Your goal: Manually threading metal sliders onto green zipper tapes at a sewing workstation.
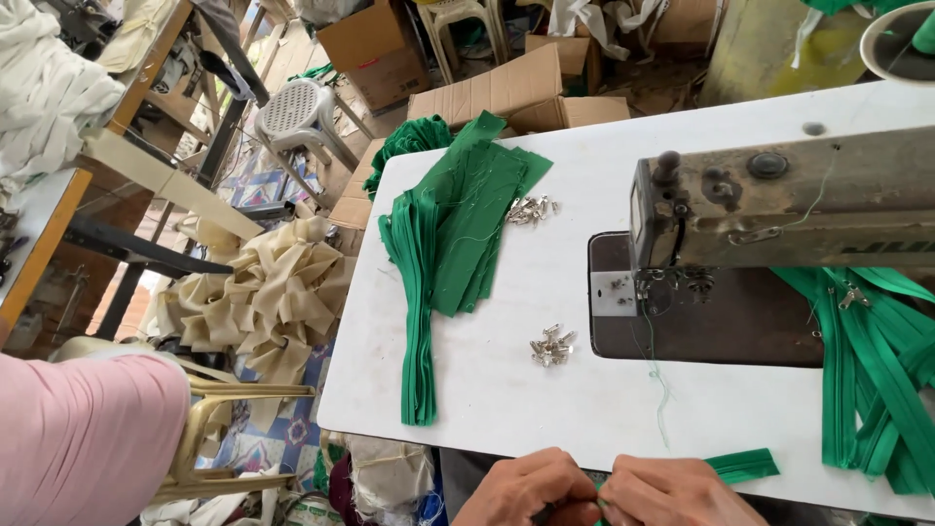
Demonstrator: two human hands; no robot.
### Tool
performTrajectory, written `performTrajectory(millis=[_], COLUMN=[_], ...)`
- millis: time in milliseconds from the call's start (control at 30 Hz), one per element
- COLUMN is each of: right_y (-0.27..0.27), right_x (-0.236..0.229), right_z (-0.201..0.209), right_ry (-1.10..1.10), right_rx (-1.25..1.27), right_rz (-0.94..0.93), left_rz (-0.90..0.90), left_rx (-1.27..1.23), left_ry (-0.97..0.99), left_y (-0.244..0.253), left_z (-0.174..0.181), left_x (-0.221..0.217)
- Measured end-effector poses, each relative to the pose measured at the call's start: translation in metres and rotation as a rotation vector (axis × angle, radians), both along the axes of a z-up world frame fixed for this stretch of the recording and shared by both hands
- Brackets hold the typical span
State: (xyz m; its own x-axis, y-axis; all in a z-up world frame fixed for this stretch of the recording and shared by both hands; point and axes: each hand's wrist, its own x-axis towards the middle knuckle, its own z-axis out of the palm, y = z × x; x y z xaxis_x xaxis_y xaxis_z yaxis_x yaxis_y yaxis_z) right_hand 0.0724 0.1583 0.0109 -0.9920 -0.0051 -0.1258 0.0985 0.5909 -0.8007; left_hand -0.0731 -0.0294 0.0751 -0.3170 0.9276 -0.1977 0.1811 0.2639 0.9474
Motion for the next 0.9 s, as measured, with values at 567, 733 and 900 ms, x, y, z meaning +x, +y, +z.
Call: performTrajectory(millis=[567, 733, 900], right_y=[-0.017, -0.005, -0.002], right_x=[-0.001, 0.000, 0.001], right_z=[0.013, 0.009, 0.002], right_ry=[-0.245, -0.380, -0.345], right_rx=[-0.038, -0.166, -0.128], right_rz=[-0.442, -0.322, -0.291], left_rz=[-0.051, 0.059, 0.061], left_rx=[0.113, 0.072, -0.073], left_ry=[0.237, 0.120, -0.052], left_y=[0.001, 0.004, 0.006], left_z=[-0.007, -0.007, 0.004], left_x=[-0.005, -0.001, -0.004])
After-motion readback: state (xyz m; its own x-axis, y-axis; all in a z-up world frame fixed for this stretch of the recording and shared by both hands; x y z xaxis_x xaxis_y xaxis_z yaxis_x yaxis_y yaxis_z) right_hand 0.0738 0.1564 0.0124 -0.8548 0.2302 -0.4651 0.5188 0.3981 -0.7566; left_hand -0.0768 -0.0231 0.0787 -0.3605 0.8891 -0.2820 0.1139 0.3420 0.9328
